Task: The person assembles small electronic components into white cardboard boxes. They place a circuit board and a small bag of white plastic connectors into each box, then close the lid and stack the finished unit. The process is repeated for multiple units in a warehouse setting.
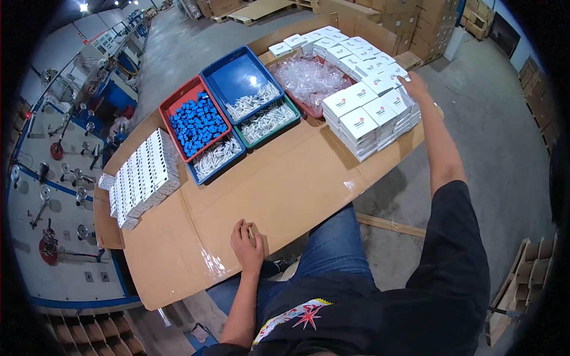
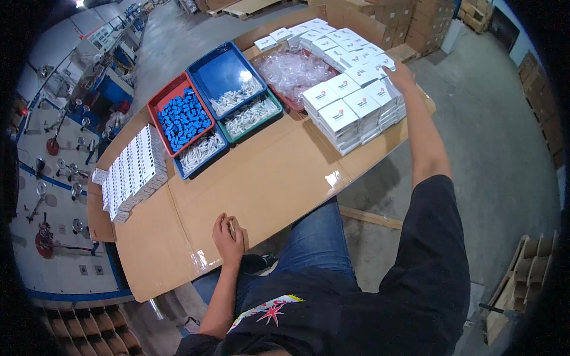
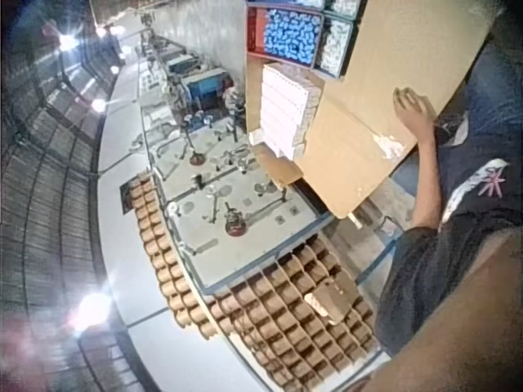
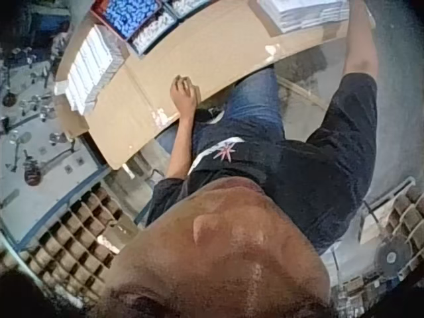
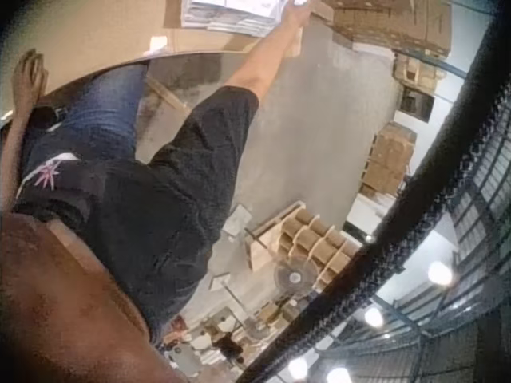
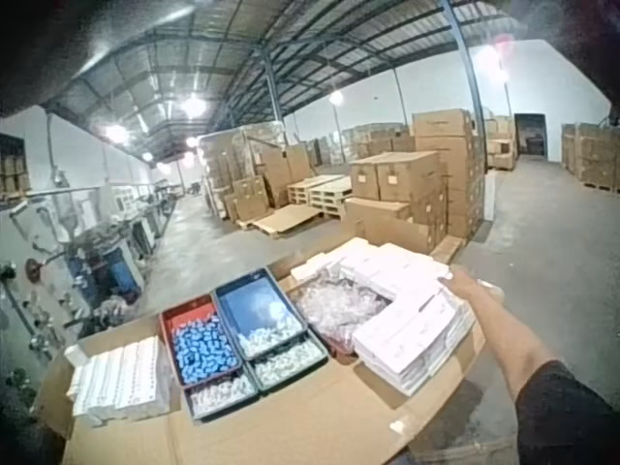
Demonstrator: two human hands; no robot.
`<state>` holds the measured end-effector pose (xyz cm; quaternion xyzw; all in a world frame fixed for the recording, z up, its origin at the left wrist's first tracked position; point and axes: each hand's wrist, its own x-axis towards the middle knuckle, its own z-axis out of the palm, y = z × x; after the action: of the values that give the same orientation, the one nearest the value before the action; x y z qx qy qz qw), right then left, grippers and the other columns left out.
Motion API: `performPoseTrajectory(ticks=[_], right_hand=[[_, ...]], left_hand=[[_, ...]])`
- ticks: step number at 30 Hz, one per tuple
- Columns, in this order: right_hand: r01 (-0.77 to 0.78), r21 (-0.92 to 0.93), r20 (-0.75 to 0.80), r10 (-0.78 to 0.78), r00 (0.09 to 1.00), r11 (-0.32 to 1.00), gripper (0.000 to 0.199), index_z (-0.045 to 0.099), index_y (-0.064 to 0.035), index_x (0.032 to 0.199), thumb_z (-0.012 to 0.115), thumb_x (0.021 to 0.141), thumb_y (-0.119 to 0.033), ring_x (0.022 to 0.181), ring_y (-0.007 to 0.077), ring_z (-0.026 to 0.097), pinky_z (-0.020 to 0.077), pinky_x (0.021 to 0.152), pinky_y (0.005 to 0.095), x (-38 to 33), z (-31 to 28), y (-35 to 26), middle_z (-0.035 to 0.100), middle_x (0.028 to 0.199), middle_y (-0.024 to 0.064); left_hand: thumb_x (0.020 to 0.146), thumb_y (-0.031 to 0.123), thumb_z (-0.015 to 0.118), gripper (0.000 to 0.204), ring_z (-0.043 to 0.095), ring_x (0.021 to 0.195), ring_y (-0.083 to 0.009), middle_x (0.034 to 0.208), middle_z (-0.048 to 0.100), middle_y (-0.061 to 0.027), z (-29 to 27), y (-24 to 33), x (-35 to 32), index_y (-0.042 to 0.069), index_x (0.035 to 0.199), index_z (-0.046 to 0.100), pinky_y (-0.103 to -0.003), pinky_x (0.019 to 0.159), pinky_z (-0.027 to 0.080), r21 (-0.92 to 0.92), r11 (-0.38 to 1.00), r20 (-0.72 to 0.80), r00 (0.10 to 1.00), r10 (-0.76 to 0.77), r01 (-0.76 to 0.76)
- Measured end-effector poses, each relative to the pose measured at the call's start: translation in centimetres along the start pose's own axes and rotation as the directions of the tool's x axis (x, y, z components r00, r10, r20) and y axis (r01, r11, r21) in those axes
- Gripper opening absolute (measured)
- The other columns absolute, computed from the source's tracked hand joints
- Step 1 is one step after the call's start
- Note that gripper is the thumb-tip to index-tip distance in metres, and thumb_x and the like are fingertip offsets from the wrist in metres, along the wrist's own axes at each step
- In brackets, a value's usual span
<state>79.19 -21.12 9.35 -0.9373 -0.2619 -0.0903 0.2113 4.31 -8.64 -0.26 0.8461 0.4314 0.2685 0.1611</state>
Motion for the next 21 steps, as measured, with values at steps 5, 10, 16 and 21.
performPoseTrajectory(ticks=[5,10,16,21], right_hand=[[-0.106,0.039,0.137,0.1,0.986,0.994,0.065,0.069,0.005,0.108,0.067,0.09,-0.057,0.088,0.0314,0.07,0.0529,0.079,0.042,1.4,0.2,0.4,0.072,0.093,0.0208],[-0.166,0.097,0.3,0.13,0.945,0.981,0.071,0.073,0.0039,0.101,0.065,0.087,-0.065,0.086,0.0299,0.072,0.0376,0.104,0.0644,2.9,-0.2,1.6,0.074,0.086,0.0172],[-0.072,0.236,0.248,0.012,0.969,0.969,0.072,0.074,0.0101,0.091,0.07,0.085,-0.062,0.072,0.0242,0.07,0.0522,0.064,0.0389,2.2,0.2,1.1,0.073,0.081,0.0195],[-0.054,0.172,0.281,0.004,0.96,0.984,0.074,0.074,0.0088,0.09,0.069,0.085,-0.065,0.076,0.0272,0.071,0.0539,0.071,0.0404,2.2,-0.3,1.1,0.073,0.084,0.0212]], left_hand=[[0.084,0.01,0.063,0.036,0.049,0.13,-0.0366,0.136,0.054,-0.0173,-0.1,0.3,0.0,0.007,0.12,0.061,-0.048,0.109,0.037,0.02,1.0,0.006,1.0,-0.005,0.005],[0.084,0.01,0.063,0.037,0.049,0.13,-0.0367,0.137,0.054,-0.0176,0.3,0.3,0.1,0.007,0.12,0.061,-0.049,0.109,0.037,0.027,1.0,0.013,1.0,-0.01,0.01],[0.085,0.01,0.063,0.036,0.049,0.13,-0.0367,0.137,0.054,-0.0174,0.2,0.5,0.1,0.007,0.12,0.061,-0.049,0.109,0.037,0.045,0.999,0.011,1.0,-0.013,0.012],[0.085,0.01,0.063,0.035,0.049,0.129,-0.0367,0.137,0.054,-0.0173,0.3,0.4,0.1,0.007,0.12,0.061,-0.049,0.108,0.038,0.055,0.998,0.005,1.0,-0.012,0.011]])
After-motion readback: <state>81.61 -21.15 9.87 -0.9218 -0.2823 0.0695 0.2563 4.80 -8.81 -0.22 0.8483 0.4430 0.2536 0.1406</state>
